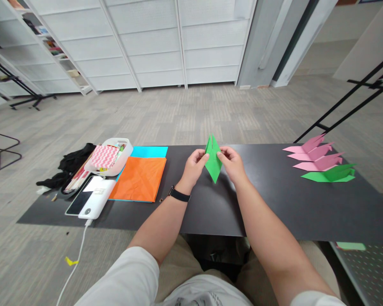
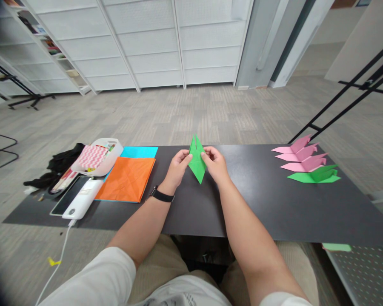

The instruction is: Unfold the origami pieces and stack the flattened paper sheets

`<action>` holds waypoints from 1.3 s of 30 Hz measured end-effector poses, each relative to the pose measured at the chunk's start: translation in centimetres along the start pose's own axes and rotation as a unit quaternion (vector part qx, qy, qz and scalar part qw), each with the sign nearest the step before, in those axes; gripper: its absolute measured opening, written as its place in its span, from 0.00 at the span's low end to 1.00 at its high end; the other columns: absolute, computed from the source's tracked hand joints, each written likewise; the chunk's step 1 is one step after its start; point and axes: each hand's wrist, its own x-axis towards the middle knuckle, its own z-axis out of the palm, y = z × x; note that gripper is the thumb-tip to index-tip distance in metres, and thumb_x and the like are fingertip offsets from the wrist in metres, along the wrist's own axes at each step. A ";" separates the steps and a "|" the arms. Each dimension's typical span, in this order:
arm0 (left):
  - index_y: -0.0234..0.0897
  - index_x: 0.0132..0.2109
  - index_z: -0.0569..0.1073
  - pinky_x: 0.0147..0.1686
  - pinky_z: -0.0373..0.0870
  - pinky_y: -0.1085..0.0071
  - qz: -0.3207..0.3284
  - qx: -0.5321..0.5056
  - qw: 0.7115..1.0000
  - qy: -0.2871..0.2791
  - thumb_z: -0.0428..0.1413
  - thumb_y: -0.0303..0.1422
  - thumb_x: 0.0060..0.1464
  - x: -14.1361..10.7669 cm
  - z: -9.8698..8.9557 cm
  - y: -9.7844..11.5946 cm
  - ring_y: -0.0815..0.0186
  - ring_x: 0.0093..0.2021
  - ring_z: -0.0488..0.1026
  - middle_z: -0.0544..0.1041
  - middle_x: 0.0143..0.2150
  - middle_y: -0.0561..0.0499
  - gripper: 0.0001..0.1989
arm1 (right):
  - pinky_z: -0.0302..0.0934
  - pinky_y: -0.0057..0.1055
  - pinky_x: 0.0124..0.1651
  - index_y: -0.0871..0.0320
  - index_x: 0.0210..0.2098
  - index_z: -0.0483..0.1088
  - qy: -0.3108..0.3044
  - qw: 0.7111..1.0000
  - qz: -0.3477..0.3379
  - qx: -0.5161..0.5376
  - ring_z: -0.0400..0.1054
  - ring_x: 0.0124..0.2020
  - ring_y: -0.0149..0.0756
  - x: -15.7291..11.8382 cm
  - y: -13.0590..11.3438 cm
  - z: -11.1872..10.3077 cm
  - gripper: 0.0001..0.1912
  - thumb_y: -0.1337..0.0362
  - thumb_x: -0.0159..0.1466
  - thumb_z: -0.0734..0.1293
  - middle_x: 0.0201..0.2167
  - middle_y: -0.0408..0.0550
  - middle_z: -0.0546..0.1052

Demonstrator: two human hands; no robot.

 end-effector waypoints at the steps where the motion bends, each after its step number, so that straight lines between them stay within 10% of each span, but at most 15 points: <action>1: 0.38 0.46 0.77 0.42 0.76 0.70 -0.015 -0.010 1.000 0.003 0.64 0.50 0.61 -0.1 0.1 0.2 0.65 0.41 0.79 0.82 0.42 0.49 0.19 | 0.72 0.38 0.44 0.50 0.42 0.76 0.002 1.000 0.002 0.000 0.75 0.37 0.39 0.0 0.0 0.0 0.17 0.46 0.61 0.75 0.36 0.44 0.81; 16: 0.37 0.46 0.76 0.44 0.75 0.69 0.008 0.009 1.000 -0.009 0.69 0.41 0.56 0.0 0.0 -0.5 0.65 0.40 0.79 0.82 0.42 0.49 0.17 | 0.73 0.40 0.47 0.49 0.45 0.75 0.022 0.999 -0.029 -0.026 0.75 0.38 0.39 -0.1 0.2 0.0 0.19 0.47 0.61 0.76 0.39 0.45 0.80; 24: 0.38 0.41 0.77 0.50 0.79 0.65 0.109 0.122 0.985 0.054 0.68 0.40 0.56 0.1 -0.5 -0.5 0.59 0.52 0.77 0.77 0.50 0.45 0.13 | 0.72 0.47 0.58 0.49 0.46 0.74 -0.047 0.977 -0.159 -0.137 0.71 0.59 0.48 -0.9 -0.8 0.3 0.18 0.52 0.60 0.78 0.55 0.52 0.75; 39: 0.40 0.42 0.67 0.56 0.75 0.60 0.070 0.007 0.997 -0.023 0.68 0.44 0.59 -0.3 0.0 0.1 0.62 0.50 0.79 0.80 0.52 0.45 0.19 | 0.68 0.36 0.39 0.50 0.38 0.74 -0.026 0.996 -0.064 -0.056 0.69 0.33 0.37 -0.5 -0.6 -0.1 0.09 0.53 0.64 0.73 0.31 0.42 0.75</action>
